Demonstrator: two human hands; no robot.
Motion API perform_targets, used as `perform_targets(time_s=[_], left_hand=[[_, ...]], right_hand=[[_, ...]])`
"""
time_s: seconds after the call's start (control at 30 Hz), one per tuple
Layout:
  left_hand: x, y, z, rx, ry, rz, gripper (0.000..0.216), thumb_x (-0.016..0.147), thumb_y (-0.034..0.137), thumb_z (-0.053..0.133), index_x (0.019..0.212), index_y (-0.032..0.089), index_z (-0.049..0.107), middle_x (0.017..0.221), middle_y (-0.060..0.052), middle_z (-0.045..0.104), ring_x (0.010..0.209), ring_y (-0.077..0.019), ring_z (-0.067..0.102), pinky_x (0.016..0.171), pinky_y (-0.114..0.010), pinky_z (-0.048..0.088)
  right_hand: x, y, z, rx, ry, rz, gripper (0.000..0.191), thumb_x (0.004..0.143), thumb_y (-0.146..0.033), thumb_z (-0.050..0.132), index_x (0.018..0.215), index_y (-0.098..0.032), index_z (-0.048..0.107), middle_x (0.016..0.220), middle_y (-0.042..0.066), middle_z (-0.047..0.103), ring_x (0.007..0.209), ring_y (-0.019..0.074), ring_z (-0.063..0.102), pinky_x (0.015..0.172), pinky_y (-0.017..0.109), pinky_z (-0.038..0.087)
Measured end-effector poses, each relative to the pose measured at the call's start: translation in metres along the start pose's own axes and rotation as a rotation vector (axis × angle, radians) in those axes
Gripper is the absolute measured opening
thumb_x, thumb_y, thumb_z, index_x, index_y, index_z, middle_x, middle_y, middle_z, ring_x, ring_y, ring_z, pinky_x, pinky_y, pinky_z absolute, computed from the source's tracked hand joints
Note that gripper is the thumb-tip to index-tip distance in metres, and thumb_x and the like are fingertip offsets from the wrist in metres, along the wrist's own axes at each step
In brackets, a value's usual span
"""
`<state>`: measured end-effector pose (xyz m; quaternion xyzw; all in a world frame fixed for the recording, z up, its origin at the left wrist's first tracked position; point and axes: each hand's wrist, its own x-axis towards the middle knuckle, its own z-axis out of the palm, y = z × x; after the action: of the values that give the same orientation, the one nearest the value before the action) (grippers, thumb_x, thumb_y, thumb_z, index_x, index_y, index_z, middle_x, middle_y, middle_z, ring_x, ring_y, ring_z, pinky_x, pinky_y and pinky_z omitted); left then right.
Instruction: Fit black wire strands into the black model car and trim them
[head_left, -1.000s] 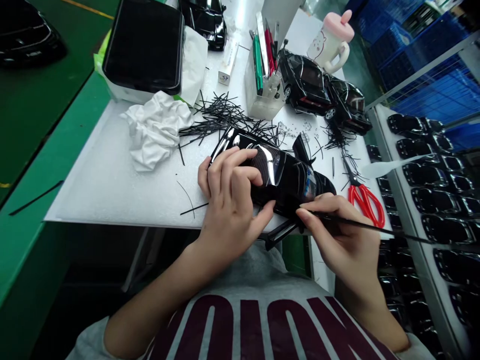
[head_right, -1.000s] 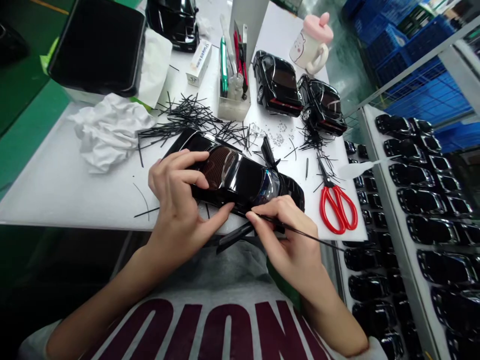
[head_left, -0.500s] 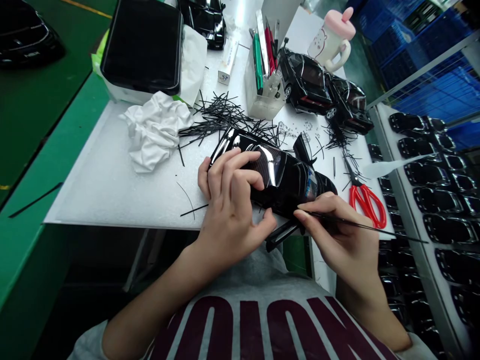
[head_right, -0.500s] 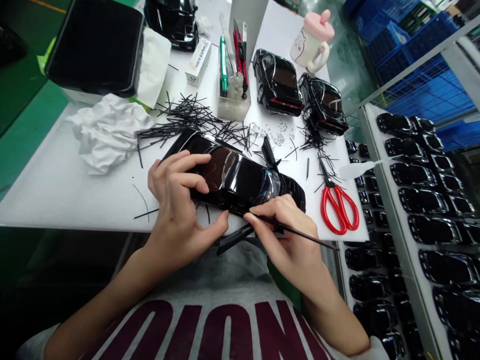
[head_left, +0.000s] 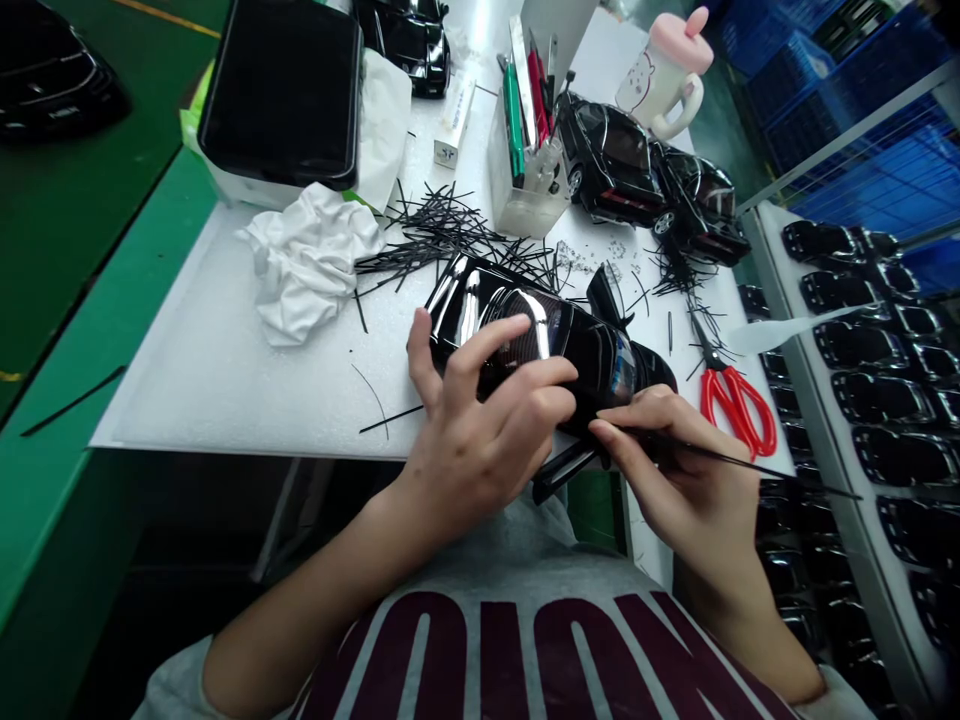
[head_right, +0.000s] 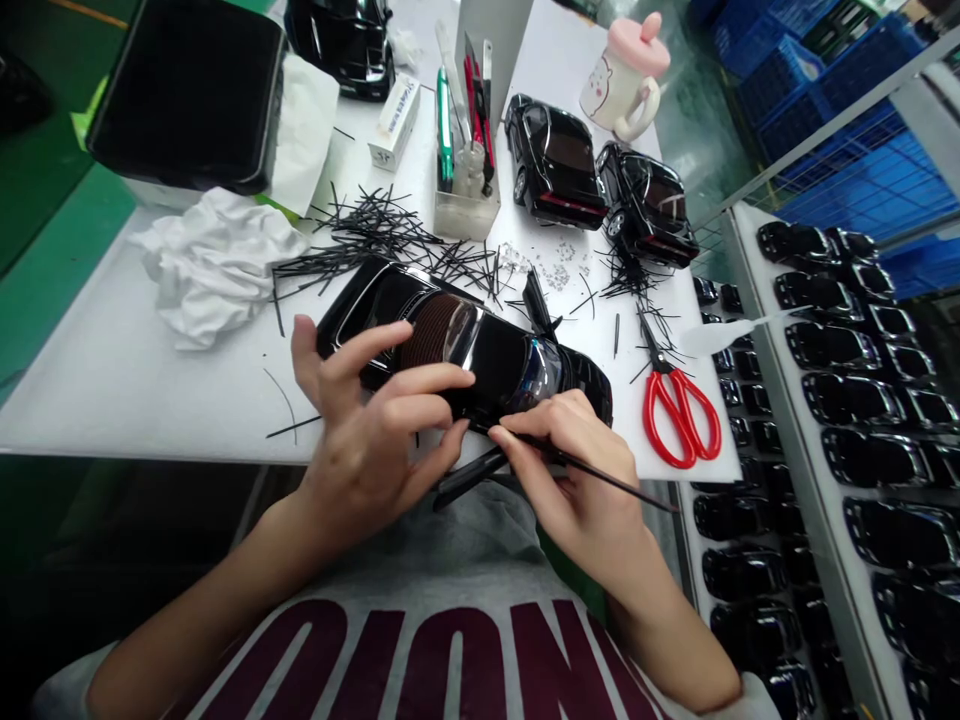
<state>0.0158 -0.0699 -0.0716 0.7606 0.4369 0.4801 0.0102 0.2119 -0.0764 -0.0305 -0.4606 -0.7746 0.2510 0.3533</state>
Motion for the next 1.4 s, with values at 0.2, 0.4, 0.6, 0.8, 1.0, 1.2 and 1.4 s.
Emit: perform_targets(time_s=[0.2,0.4,0.6,0.8,1.0,1.2,1.4], left_hand=[[0.007,-0.012,-0.002,0.003,-0.038,0.165,0.017,0.095,0.012,0.06,0.102,0.025,0.052,0.116,0.001,0.073,0.133,-0.0236,0.055,0.129,-0.057,0.022],[0.006,-0.015,-0.003,-0.022,-0.003,0.19,0.015,0.096,0.014,0.061,0.1,0.026,0.053,0.104,0.006,0.074,0.124,-0.0189,0.06,0.131,-0.052,0.022],[0.007,-0.014,-0.004,0.012,-0.032,0.286,0.017,0.094,0.009,0.062,0.094,0.026,0.062,0.086,0.007,0.074,0.116,-0.0178,0.07,0.131,-0.05,0.025],[0.007,-0.016,-0.008,-0.062,-0.057,0.23,0.021,0.09,0.005,0.064,0.095,0.025,0.061,0.088,0.006,0.077,0.114,-0.0192,0.071,0.124,-0.049,0.039],[0.007,-0.017,-0.011,-0.171,-0.008,0.078,0.032,0.081,0.002,0.069,0.099,0.023,0.052,0.096,0.0,0.076,0.109,-0.0199,0.07,0.113,-0.044,0.052],[0.007,-0.015,-0.011,-0.1,-0.035,0.116,0.026,0.085,0.004,0.063,0.095,0.025,0.052,0.087,0.004,0.075,0.109,-0.0201,0.07,0.113,-0.047,0.052],[0.012,-0.015,-0.011,0.025,-0.071,0.288,0.019,0.09,0.005,0.063,0.09,0.024,0.061,0.088,0.005,0.078,0.107,-0.0218,0.072,0.114,-0.047,0.051]], right_hand=[[0.0,0.003,-0.001,0.028,-0.023,0.001,0.016,0.092,-0.006,0.067,0.095,-0.022,0.067,0.08,-0.001,0.059,0.075,0.0149,0.054,0.066,0.032,0.042],[0.0,0.003,-0.001,0.021,-0.017,0.003,0.015,0.092,-0.008,0.067,0.093,-0.023,0.066,0.079,0.0,0.06,0.075,0.0157,0.054,0.065,0.033,0.042],[-0.001,-0.001,-0.002,0.003,-0.027,0.028,0.014,0.092,-0.01,0.067,0.093,-0.023,0.067,0.08,0.001,0.061,0.074,0.0165,0.056,0.064,0.034,0.043],[-0.002,0.001,-0.001,0.016,0.004,0.028,0.012,0.093,-0.012,0.066,0.092,-0.024,0.066,0.081,0.002,0.062,0.075,0.0177,0.056,0.063,0.034,0.045],[-0.004,0.003,-0.001,0.037,0.022,0.031,0.014,0.092,-0.011,0.068,0.095,-0.024,0.067,0.083,0.002,0.062,0.08,0.0179,0.057,0.064,0.032,0.046],[-0.001,0.006,-0.001,0.014,-0.008,0.007,0.011,0.092,-0.014,0.069,0.096,-0.024,0.067,0.08,0.002,0.061,0.074,0.0176,0.057,0.063,0.033,0.047],[0.0,0.008,0.001,-0.022,-0.004,-0.082,0.013,0.092,-0.012,0.067,0.095,-0.024,0.065,0.081,0.001,0.064,0.075,0.0174,0.058,0.066,0.035,0.047]])
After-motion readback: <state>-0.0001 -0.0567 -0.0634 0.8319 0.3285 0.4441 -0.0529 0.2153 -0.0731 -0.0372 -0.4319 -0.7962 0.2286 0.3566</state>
